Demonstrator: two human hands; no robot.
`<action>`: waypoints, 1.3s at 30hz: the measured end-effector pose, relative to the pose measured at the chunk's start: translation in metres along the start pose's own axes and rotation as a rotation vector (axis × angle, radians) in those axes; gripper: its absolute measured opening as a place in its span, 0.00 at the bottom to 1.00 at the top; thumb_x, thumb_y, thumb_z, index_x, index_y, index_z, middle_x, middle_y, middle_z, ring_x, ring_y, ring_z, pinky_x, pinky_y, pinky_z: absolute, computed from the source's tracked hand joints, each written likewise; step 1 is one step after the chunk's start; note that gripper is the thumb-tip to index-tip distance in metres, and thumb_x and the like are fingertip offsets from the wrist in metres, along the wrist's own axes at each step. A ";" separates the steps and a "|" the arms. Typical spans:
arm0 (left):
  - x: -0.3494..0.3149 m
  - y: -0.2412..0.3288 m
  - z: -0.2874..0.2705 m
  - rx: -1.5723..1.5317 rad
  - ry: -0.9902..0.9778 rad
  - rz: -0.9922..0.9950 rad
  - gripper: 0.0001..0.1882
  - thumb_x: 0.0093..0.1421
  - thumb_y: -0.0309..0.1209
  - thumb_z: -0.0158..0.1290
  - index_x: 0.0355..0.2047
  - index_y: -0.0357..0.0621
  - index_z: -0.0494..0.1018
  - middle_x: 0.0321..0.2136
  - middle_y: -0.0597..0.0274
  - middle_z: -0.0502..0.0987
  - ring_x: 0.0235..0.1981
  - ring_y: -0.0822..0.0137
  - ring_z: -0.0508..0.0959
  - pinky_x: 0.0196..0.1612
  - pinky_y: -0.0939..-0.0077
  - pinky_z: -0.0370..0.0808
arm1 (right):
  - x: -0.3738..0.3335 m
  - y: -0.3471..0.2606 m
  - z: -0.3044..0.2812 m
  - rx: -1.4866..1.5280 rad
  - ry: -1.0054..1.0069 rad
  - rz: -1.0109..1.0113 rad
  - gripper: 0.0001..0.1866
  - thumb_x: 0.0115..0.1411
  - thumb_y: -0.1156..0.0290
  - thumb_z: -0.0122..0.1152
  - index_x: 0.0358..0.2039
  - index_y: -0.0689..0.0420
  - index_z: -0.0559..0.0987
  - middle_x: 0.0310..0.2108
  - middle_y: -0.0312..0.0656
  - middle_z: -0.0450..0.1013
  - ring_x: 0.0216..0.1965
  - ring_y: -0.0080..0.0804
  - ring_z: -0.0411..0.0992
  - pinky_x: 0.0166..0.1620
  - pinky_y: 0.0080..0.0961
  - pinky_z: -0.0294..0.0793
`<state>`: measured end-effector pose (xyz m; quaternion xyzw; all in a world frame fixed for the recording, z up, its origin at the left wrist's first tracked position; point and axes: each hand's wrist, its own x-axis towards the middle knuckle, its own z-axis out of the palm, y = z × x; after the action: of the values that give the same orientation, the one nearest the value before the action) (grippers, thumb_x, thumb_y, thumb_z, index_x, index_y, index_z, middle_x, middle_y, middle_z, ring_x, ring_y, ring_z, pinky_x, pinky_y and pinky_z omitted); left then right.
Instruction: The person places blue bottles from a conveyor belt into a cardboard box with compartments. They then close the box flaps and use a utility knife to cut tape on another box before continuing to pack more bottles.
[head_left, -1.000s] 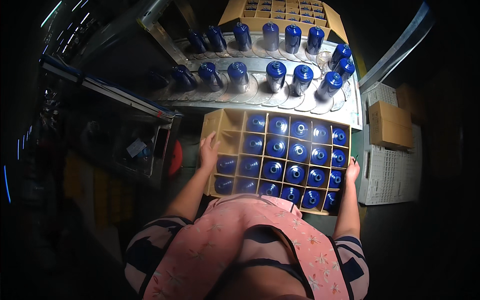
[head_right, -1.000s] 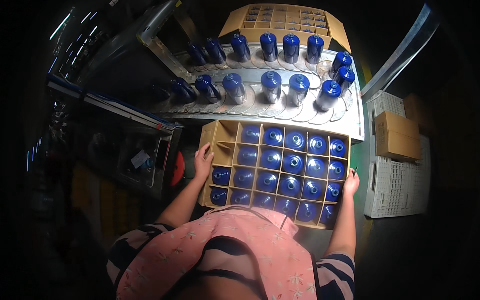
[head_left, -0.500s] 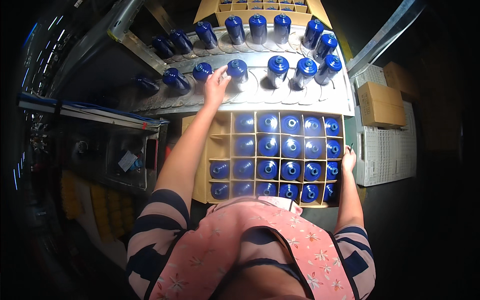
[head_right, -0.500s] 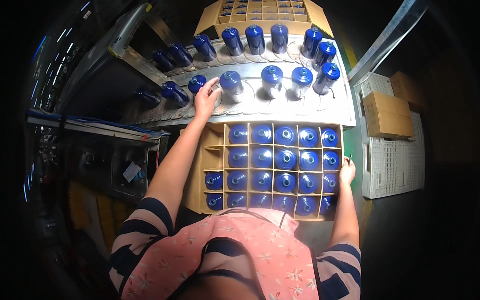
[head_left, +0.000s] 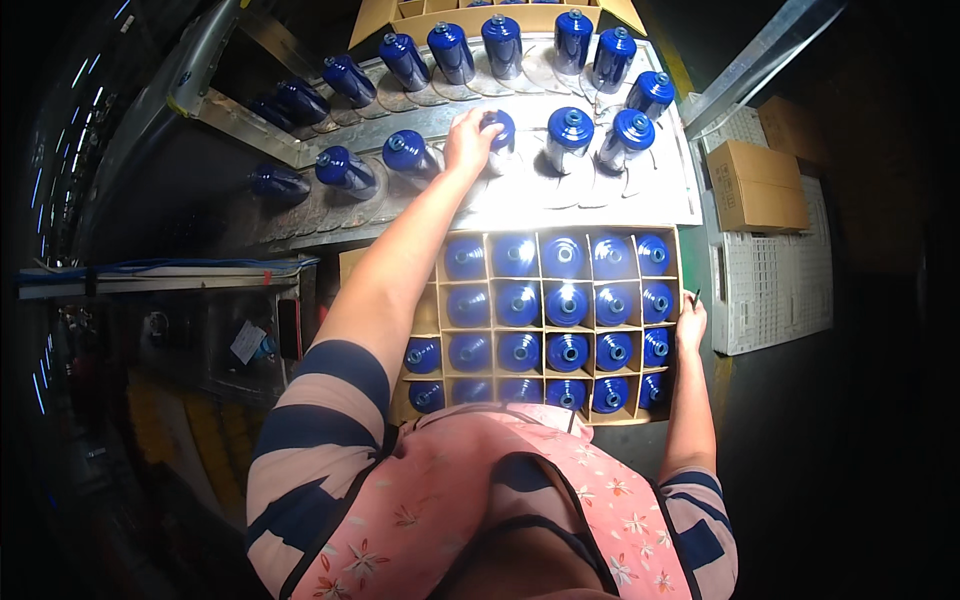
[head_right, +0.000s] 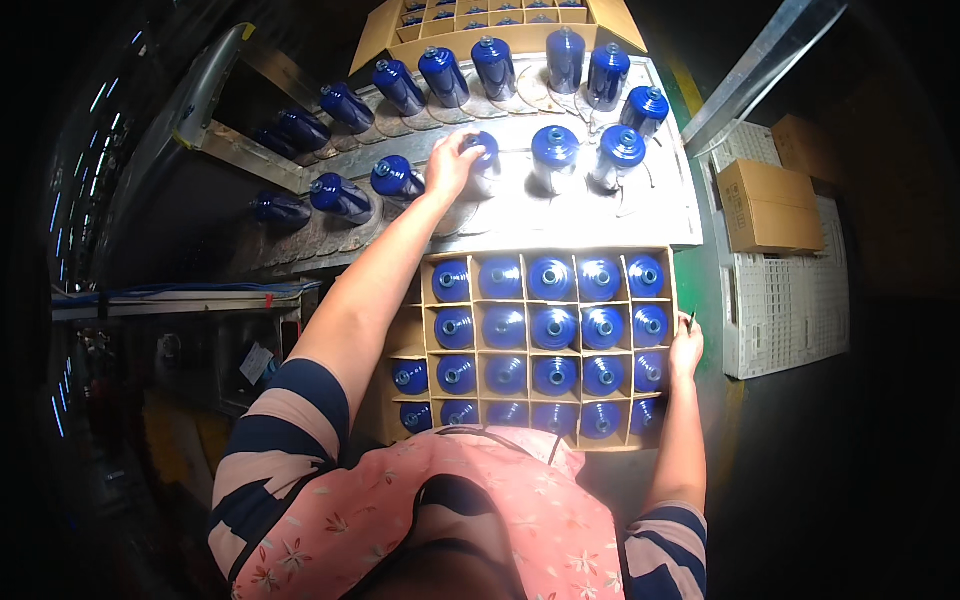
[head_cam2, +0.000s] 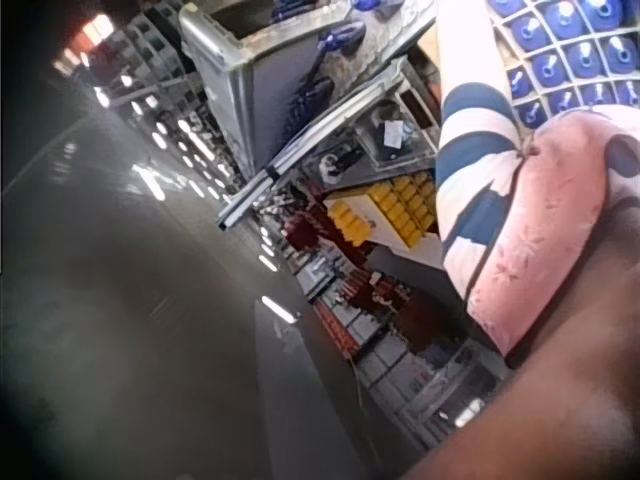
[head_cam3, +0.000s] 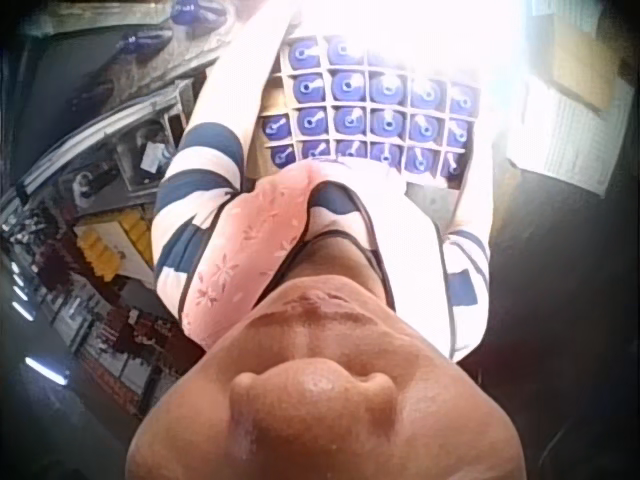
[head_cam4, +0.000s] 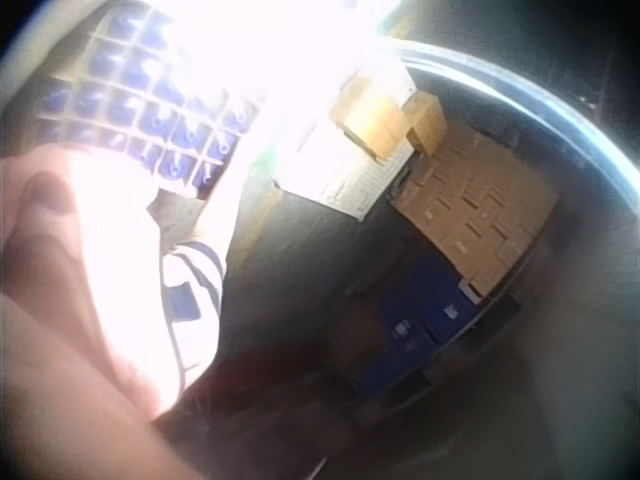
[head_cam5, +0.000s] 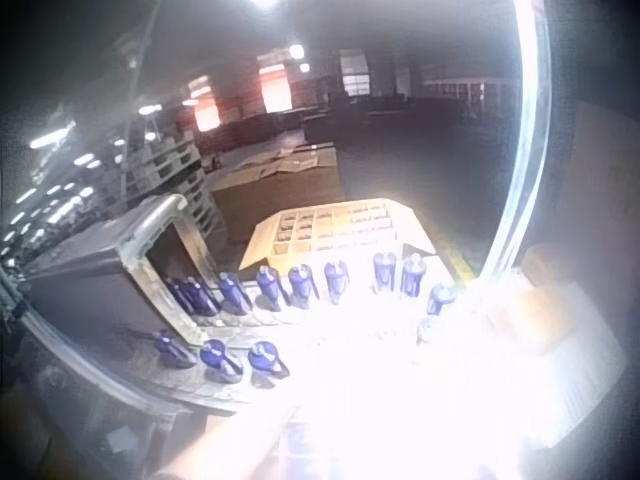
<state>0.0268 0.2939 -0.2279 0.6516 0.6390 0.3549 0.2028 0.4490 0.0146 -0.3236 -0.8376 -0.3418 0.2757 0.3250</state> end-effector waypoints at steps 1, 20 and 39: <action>-0.002 0.006 0.000 -0.017 -0.002 0.068 0.20 0.50 0.35 0.62 0.45 0.52 0.76 0.38 0.52 0.76 0.41 0.57 0.76 0.47 0.69 0.71 | 0.000 0.000 -0.001 0.024 -0.001 -0.030 0.14 0.65 0.67 0.48 0.40 0.61 0.79 0.35 0.44 0.77 0.38 0.31 0.72 0.46 0.28 0.68; 0.006 -0.311 -0.251 0.107 0.652 -0.301 0.28 0.50 0.35 0.64 0.52 0.47 0.72 0.44 0.46 0.75 0.49 0.52 0.74 0.52 0.64 0.69 | -0.004 0.002 0.006 0.099 0.021 0.026 0.15 0.66 0.67 0.49 0.43 0.65 0.78 0.36 0.42 0.76 0.40 0.29 0.71 0.48 0.27 0.67; -0.001 -0.143 -0.173 -0.155 0.072 -0.248 0.19 0.51 0.23 0.61 0.44 0.42 0.73 0.45 0.50 0.77 0.48 0.64 0.77 0.49 0.76 0.72 | 0.000 0.016 0.003 0.140 -0.005 0.005 0.13 0.66 0.69 0.47 0.41 0.62 0.79 0.35 0.40 0.77 0.37 0.26 0.72 0.45 0.24 0.69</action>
<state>-0.1962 0.2750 -0.2155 0.5370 0.6919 0.3987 0.2718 0.4537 0.0069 -0.3370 -0.8129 -0.3205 0.3019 0.3812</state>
